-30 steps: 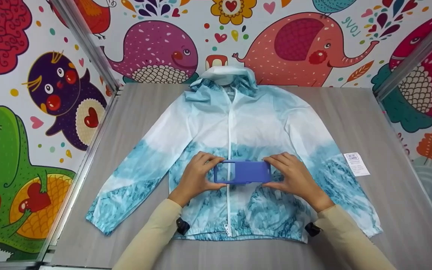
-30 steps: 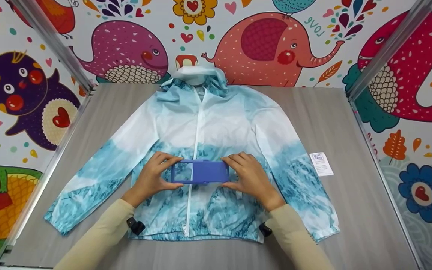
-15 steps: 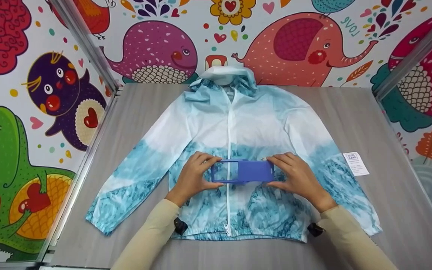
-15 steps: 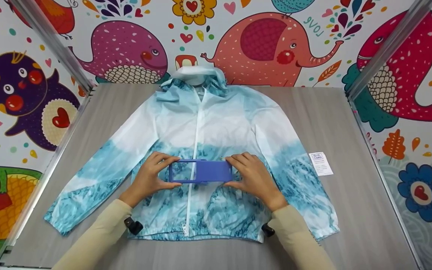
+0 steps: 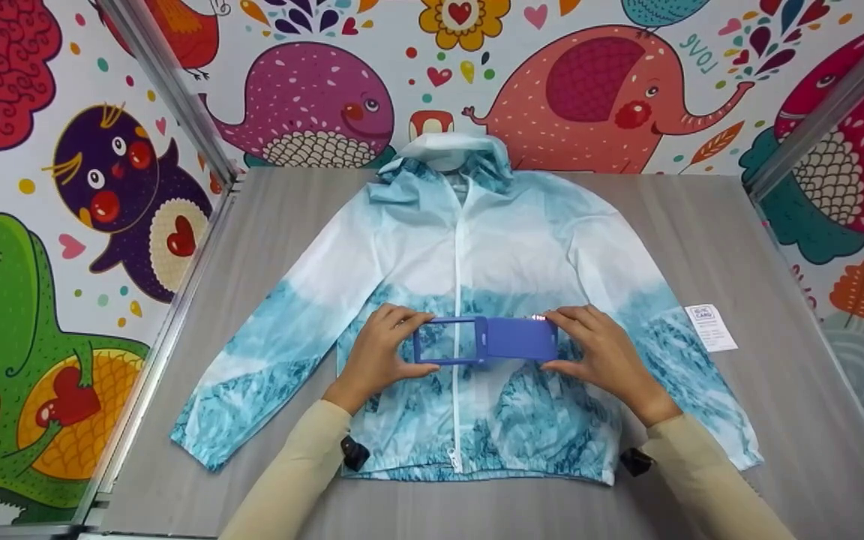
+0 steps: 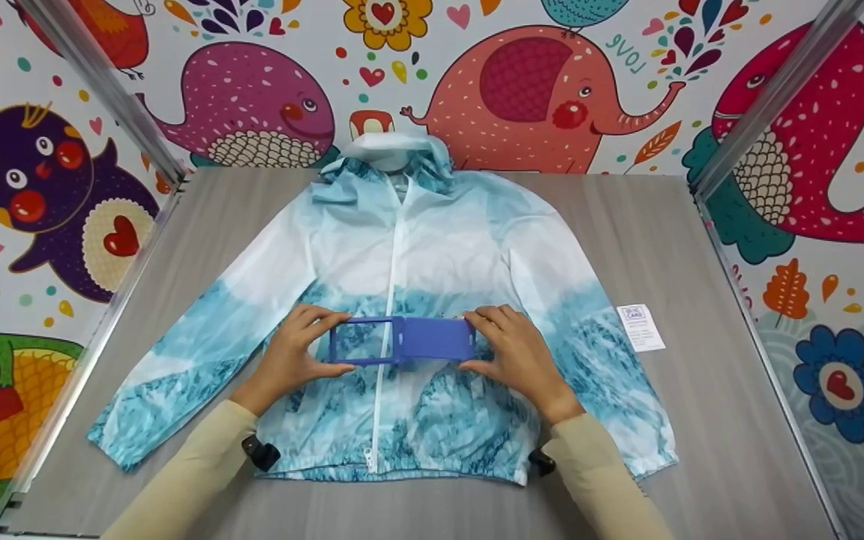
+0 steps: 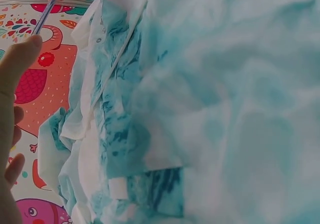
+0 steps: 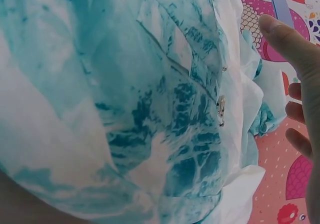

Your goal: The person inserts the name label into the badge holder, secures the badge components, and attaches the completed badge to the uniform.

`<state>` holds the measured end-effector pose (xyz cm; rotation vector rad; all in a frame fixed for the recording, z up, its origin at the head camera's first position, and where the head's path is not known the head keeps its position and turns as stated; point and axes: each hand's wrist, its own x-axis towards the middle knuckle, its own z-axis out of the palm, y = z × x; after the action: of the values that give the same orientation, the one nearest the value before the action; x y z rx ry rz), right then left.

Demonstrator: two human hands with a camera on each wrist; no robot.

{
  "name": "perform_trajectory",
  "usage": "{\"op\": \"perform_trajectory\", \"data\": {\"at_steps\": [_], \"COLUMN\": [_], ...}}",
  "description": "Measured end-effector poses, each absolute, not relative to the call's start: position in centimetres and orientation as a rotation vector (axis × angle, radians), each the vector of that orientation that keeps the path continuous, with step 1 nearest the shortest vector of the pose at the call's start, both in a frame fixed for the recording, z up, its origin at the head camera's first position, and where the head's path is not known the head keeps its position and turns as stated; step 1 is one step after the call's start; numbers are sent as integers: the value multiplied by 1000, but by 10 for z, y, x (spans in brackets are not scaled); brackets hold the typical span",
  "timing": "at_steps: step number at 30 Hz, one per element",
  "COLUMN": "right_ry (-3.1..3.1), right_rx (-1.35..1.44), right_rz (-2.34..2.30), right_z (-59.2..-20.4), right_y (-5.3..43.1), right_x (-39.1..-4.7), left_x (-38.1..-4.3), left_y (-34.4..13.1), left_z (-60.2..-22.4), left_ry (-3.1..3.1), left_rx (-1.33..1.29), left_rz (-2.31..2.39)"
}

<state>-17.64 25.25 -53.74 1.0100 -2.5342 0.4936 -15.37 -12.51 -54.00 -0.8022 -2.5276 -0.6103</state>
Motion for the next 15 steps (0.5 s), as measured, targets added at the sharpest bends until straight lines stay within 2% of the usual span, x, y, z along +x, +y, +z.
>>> {"op": "perform_trajectory", "data": {"at_steps": [15], "right_ry": [-2669], "right_rx": [965], "right_rz": [517], "right_z": [-555], "right_y": [256], "right_x": [-177], "left_x": [-152], "left_y": [-126], "left_z": [-539], "left_ry": [-2542], "left_rx": [-783], "left_rz": [-622]}}
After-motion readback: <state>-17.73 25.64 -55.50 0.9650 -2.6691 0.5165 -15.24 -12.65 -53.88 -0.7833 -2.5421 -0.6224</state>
